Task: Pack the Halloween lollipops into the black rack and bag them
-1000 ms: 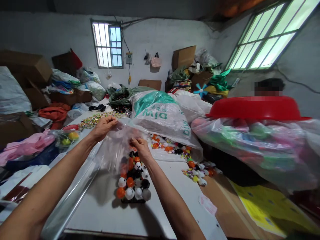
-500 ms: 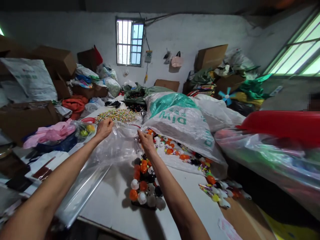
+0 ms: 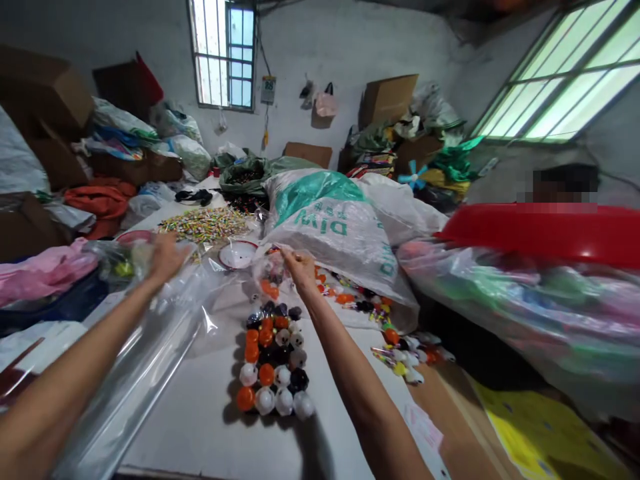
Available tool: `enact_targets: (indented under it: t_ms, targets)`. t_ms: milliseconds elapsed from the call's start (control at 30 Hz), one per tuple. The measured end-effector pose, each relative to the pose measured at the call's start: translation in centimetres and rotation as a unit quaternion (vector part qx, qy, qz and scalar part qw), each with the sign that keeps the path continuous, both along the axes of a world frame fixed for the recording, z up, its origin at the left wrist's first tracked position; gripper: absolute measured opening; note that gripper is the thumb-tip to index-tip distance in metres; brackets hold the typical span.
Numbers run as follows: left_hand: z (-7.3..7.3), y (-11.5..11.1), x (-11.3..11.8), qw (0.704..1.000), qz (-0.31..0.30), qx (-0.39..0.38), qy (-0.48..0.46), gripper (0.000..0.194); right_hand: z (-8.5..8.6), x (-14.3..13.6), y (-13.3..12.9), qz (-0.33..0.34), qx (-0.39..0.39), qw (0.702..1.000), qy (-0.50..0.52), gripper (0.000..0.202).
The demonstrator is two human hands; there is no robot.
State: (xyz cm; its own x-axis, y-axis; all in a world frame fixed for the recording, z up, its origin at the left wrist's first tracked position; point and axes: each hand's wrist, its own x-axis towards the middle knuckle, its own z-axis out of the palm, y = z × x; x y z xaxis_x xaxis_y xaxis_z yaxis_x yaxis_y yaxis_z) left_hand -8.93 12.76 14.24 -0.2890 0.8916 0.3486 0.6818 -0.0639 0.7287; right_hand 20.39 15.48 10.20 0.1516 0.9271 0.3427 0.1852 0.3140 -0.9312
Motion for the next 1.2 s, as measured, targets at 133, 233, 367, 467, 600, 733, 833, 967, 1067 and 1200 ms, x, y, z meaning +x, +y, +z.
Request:
enact_targets:
  t_ms: [133,233,367,467,600,733,833,967,1067,1200]
  targets:
    - [-1.0,-2.6,10.3,0.968,-0.181,-0.094,-0.144,0.043,-0.7,-5.2,-2.8,0.118,0.049,0.984,-0.127,0.049]
    - [-1.8,-3.9,11.6,0.928,-0.257,-0.095,-0.253,0.051,-0.5,-4.7,-4.5,0.191,0.047,0.964,-0.181,0.050]
    - [-0.9,-4.4,7.4,0.951,-0.239,-0.049,-0.191,0.040,0.4,-0.6,-4.0,0.143,0.013,0.983,-0.113,0.058]
    - [0.4,-4.5,5.3,0.978,-0.129,0.009,-0.163,0.033,1.0,0.1,-4.1,0.086,0.000,0.993,-0.076,0.059]
    - [1.1,-6.1,6.6,0.955,-0.216,-0.053,-0.194,0.037,1.4,-4.0,-6.7,0.158,0.032,0.973,-0.168,0.053]
    - [1.4,-8.1,7.3,0.945,-0.271,-0.030,-0.182,0.035,2.4,-7.5,-8.7,0.213,0.012,0.966,-0.146,0.055]
    - [1.7,-8.9,5.1,0.948,-0.255,-0.051,-0.181,0.034,2.8,-8.0,-8.5,0.262,-0.020,0.962,-0.074,0.057]
    - [1.8,-10.3,-0.3,0.984,-0.130,-0.025,-0.122,0.027,1.9,-7.9,-7.0,0.239,-0.032,0.971,0.002,0.052]
    - [2.0,-12.5,-3.0,0.996,-0.014,-0.010,0.085,0.021,1.0,-8.6,-6.8,0.197,-0.030,0.980,-0.009,0.045]
    - [2.1,-14.9,-2.0,0.930,-0.036,0.082,0.358,0.041,1.1,-11.5,-9.5,0.277,0.038,0.950,-0.139,0.031]
